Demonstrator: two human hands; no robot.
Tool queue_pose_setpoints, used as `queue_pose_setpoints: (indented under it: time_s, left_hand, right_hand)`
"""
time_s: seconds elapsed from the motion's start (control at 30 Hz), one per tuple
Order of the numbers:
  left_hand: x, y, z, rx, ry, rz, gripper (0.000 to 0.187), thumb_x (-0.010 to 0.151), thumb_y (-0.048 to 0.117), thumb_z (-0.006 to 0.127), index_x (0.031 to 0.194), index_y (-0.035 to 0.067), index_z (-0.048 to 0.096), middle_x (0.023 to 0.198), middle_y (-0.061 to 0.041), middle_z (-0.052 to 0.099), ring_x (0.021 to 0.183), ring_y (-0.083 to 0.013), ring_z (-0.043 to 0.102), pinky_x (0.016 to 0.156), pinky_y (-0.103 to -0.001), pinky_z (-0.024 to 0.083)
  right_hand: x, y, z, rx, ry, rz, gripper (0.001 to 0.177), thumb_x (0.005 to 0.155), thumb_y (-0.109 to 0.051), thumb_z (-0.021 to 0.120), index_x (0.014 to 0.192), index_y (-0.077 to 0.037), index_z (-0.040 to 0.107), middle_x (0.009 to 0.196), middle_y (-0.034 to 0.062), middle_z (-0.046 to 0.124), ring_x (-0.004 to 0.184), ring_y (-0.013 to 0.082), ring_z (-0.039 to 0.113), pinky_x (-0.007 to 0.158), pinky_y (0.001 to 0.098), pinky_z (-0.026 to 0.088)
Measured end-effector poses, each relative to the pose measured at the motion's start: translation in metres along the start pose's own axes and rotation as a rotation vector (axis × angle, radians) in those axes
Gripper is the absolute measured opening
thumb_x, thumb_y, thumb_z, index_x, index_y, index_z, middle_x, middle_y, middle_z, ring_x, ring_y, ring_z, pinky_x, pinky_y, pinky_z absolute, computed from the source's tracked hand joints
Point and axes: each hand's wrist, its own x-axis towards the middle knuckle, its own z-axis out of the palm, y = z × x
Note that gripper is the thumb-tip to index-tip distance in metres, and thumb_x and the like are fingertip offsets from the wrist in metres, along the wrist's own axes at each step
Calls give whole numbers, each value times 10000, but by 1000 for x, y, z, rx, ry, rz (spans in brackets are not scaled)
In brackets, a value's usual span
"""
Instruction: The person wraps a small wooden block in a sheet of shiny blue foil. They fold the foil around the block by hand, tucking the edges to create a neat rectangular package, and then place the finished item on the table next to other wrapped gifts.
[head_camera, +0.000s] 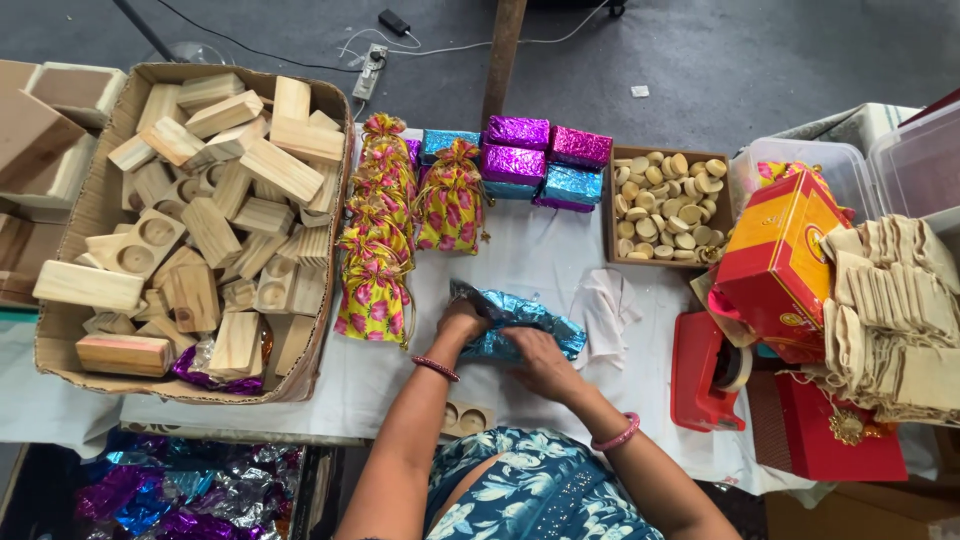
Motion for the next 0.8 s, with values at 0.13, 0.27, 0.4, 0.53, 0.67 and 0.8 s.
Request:
queue_pose_setpoints:
  time_s: [0.13,0.27,0.4,0.53,0.67,0.8]
  left_hand:
    - [-16,10,-10,-6,9,1,625,710,466,751,1240,134,746,1332,-159,694,1235,-332,671,1016,-436,549]
    - [-46,29,-37,-80,66,-8,657,744,530,779,1255,129,680,1347,-162,636,1248,-352,618,1018,-452,514]
    - [18,-13,19,297,297,146,414,880,465,713,1105,123,772,1181,-151,755,1111,-323,711,947,-446,569]
    - [-21,-3,14,563,682,338,103,905,231,720,984,182,765,1070,-30,731,1051,-227,694,890,-442,531]
    - [-106,19,-28,294,290,603,420,864,496,775,1056,129,709,1049,-91,698,1043,-254,651,944,-428,464]
    - [-106,1,-19,317,371,853,589,657,391,869,1150,144,661,1079,-96,691,1086,-276,632,963,-494,411]
  right_hand:
    - [-1,30,13,-20,-179,226,728,714,-135,866,1326,-100,473,1238,150,618,1162,366,580,968,453,465]
    - [1,53,16,32,-228,305,685,671,-108,887,1233,-96,497,1177,167,637,1138,389,606,960,449,497]
    - [14,56,7,99,-325,343,743,612,-122,928,1212,-100,491,1177,158,649,1154,387,607,948,438,501]
    - [17,63,6,131,-344,316,797,579,-125,944,1229,-100,482,1201,166,644,1169,383,605,970,425,503]
    - [16,64,6,139,-363,339,825,575,-138,947,1249,-99,473,1239,163,635,1179,379,597,977,421,498]
    - [14,59,0,162,-345,331,815,605,-158,943,1270,-99,476,1263,161,639,1194,377,602,988,424,498]
